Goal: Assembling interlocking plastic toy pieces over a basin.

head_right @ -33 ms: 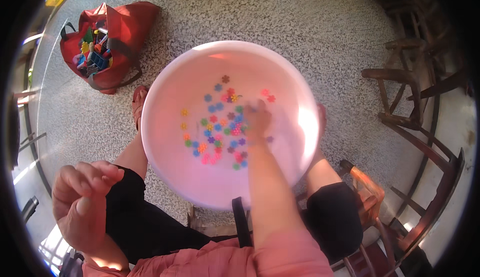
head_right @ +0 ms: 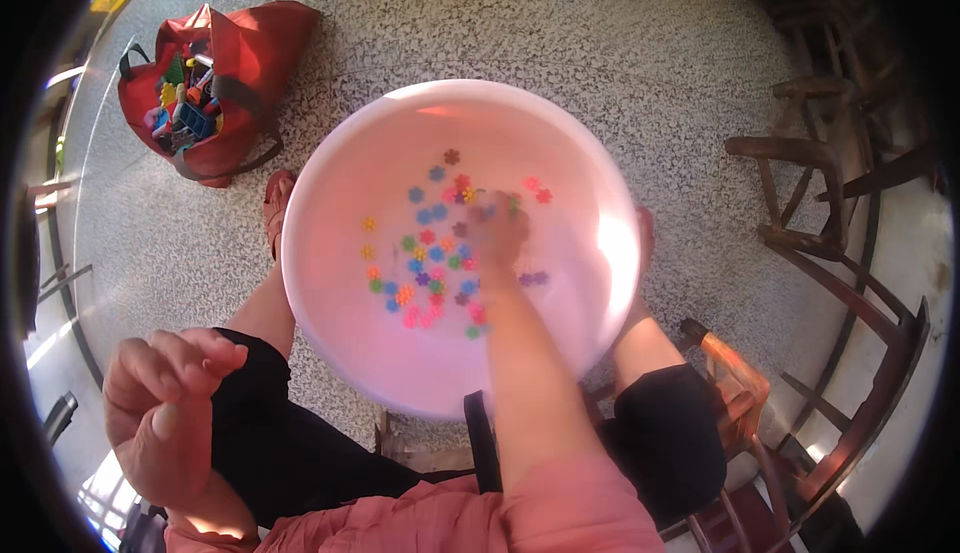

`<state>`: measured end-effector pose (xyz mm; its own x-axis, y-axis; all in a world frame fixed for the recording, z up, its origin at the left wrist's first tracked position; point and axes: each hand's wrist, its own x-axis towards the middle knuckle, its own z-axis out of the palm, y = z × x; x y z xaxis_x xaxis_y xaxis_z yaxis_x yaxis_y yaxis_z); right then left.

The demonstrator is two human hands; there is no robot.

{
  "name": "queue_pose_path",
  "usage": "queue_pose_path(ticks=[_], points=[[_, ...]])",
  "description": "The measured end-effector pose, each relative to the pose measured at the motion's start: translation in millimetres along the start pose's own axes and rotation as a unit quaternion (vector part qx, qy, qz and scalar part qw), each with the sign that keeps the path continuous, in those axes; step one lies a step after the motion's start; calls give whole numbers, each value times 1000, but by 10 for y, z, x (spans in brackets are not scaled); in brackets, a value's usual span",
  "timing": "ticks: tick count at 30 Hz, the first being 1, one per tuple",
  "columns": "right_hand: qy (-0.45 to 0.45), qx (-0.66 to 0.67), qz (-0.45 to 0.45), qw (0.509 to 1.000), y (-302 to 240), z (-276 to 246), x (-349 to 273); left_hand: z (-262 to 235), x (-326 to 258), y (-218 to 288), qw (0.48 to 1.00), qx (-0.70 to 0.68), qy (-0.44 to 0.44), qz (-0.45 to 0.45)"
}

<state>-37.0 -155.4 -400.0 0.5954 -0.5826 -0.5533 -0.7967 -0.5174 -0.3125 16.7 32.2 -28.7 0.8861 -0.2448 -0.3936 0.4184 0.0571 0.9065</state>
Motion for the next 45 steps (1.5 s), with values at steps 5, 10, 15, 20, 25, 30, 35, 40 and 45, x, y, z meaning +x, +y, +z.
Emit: queue_pose_path(ticks=[5, 10, 15, 20, 25, 30, 35, 40, 45], points=[[-83, -168, -294, 937, -144, 180, -534, 65, 57, -44, 999, -29, -29, -12], [-201, -157, -391, 884, 684, 800, -959, 161, 32, -38, 999, -38, -29, -11], [-277, 59, -284, 916, 813, 458, -980, 157, -16, -47, 999, -29, -41, 4], [-554, 256, 17, 792, 218, -730, -931, 253, -22, 88, 999, -11, -37, 8], [-547, 420, 42, 723, -150, -1660, -1151, 235, 25, 16, 995, 40, -90, 32], [-539, 538, -19, 647, -326, -2405, -1575, 241, 42, -152, 975, 173, -134, 38], [-545, 610, -40, 574, -347, -2902, -1896, 380, 84, -321, 946, 170, -266, -80], [-517, 588, -81, 617, -278, -3016, -1889, 539, 66, -324, 923, 76, -353, -134], [-501, 486, -119, 706, -433, -3025, -1837, 616, 180, -394, 925, 84, -337, -153]])
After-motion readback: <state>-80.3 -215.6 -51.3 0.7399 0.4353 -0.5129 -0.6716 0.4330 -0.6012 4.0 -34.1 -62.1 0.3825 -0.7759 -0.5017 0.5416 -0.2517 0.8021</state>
